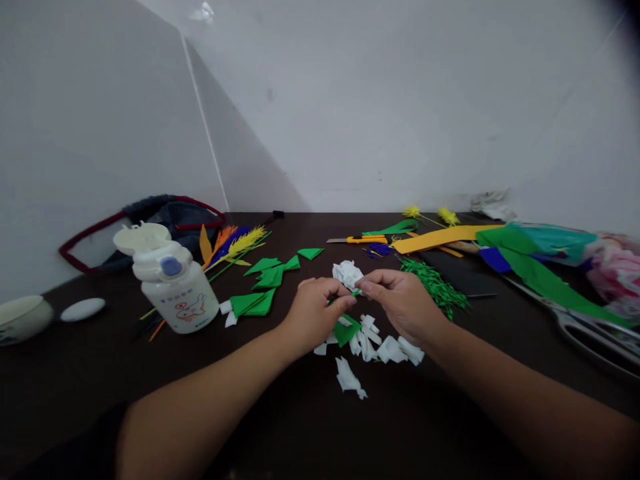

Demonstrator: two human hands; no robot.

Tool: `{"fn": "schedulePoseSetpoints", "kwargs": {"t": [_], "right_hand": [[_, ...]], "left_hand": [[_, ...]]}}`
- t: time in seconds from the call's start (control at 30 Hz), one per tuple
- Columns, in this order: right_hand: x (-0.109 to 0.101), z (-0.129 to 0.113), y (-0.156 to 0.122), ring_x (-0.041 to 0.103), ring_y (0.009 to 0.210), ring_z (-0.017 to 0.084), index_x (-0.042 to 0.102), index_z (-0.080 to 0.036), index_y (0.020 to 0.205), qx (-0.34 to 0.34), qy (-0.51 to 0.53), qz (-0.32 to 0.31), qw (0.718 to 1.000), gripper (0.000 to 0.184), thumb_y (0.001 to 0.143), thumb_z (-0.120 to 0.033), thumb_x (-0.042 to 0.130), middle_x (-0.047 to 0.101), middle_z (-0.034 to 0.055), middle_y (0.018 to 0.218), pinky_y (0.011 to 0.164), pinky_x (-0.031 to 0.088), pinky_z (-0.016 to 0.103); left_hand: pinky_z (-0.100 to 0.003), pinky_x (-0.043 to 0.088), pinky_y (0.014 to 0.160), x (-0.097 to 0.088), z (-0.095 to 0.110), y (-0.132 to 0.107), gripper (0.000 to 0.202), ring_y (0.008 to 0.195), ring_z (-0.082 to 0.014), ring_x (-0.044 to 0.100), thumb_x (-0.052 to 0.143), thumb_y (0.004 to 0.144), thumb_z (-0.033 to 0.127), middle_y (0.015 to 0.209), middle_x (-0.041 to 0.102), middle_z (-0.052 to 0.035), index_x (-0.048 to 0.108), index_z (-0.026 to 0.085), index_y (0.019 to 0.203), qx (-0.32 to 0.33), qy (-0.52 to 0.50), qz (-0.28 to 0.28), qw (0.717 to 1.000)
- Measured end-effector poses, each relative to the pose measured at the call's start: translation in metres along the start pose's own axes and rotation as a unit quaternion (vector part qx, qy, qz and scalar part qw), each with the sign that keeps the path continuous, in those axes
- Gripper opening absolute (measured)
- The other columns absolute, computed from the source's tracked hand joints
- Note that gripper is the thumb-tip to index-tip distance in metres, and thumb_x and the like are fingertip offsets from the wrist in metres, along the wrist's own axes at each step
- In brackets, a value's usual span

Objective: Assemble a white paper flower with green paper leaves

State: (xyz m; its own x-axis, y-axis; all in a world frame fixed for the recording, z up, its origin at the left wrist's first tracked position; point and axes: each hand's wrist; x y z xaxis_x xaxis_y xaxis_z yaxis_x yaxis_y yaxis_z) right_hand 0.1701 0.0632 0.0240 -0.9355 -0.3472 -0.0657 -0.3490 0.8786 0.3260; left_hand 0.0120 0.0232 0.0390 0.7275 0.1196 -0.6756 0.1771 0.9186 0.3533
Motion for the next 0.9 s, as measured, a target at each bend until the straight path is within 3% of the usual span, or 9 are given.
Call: {"fn": "schedulePoseSetpoints", "kwargs": {"t": [0.13, 0.4, 0.5, 0.73, 0.9], "right_hand": [[-0.003, 0.003, 0.000, 0.055, 0.072, 0.014, 0.064, -0.021, 0.078, 0.009, 0.005, -0.016, 1.000, 0.009, 0.071, -0.021, 0.058, 0.063, 0.0028, 0.075, 0.071, 0.044, 0.032], [0.002, -0.001, 0.001, 0.050, 0.063, 0.012, 0.064, -0.018, 0.075, 0.042, 0.040, 0.006, 0.998, 0.010, 0.069, -0.017, 0.058, 0.059, 0.0022, 0.069, 0.061, 0.042, 0.028], [0.003, -0.001, 0.001, 0.048, 0.060, 0.011, 0.061, -0.018, 0.068, 0.035, 0.027, 0.024, 0.999, 0.005, 0.070, -0.022, 0.059, 0.055, 0.0004, 0.063, 0.059, 0.040, 0.028], [0.007, -0.002, -0.001, 0.042, 0.055, 0.010, 0.052, -0.018, 0.057, 0.016, 0.043, 0.045, 0.998, 0.017, 0.068, -0.026, 0.062, 0.047, -0.0031, 0.056, 0.055, 0.035, 0.027], [0.008, -0.006, -0.001, 0.042, 0.057, 0.011, 0.056, -0.017, 0.059, 0.041, 0.109, 0.047, 0.992, 0.016, 0.068, -0.028, 0.063, 0.049, -0.0018, 0.058, 0.056, 0.035, 0.027]], "left_hand": [[-0.043, 0.018, 0.094, 0.000, -0.002, -0.002, 0.010, 0.077, -0.0151, 0.052, 0.053, 0.076, 0.027, 0.070, 0.061, 0.0028, 0.056, 0.022, 0.067, 0.061, 0.125, 0.033, 0.990], [-0.044, 0.014, 0.094, 0.002, -0.003, -0.004, 0.008, 0.081, -0.0159, 0.051, 0.052, 0.076, 0.026, 0.071, 0.061, 0.0037, 0.054, 0.022, 0.069, 0.087, 0.173, 0.049, 0.980], [-0.044, 0.016, 0.093, 0.002, -0.002, -0.003, 0.009, 0.079, -0.0158, 0.052, 0.052, 0.076, 0.027, 0.070, 0.061, 0.0034, 0.055, 0.022, 0.068, 0.071, 0.153, 0.039, 0.985], [-0.041, 0.023, 0.092, 0.002, 0.003, 0.000, 0.014, 0.072, -0.0135, 0.053, 0.054, 0.075, 0.027, 0.068, 0.061, 0.0025, 0.056, 0.019, 0.064, 0.012, 0.057, 0.002, 0.998], [-0.028, 0.039, 0.069, 0.002, 0.005, -0.001, 0.016, 0.064, -0.0123, 0.051, 0.052, 0.075, 0.026, 0.064, 0.060, -0.0004, 0.058, 0.015, 0.064, -0.026, -0.094, -0.042, 0.994]]}}
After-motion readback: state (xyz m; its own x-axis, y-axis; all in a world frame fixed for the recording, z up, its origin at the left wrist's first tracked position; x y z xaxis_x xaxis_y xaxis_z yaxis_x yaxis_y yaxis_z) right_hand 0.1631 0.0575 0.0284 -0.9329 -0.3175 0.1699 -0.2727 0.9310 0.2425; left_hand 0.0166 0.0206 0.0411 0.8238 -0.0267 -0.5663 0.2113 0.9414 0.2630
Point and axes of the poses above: each hand's wrist, its own y-axis towards the middle knuckle, its own x-axis out of the palm, z = x × y
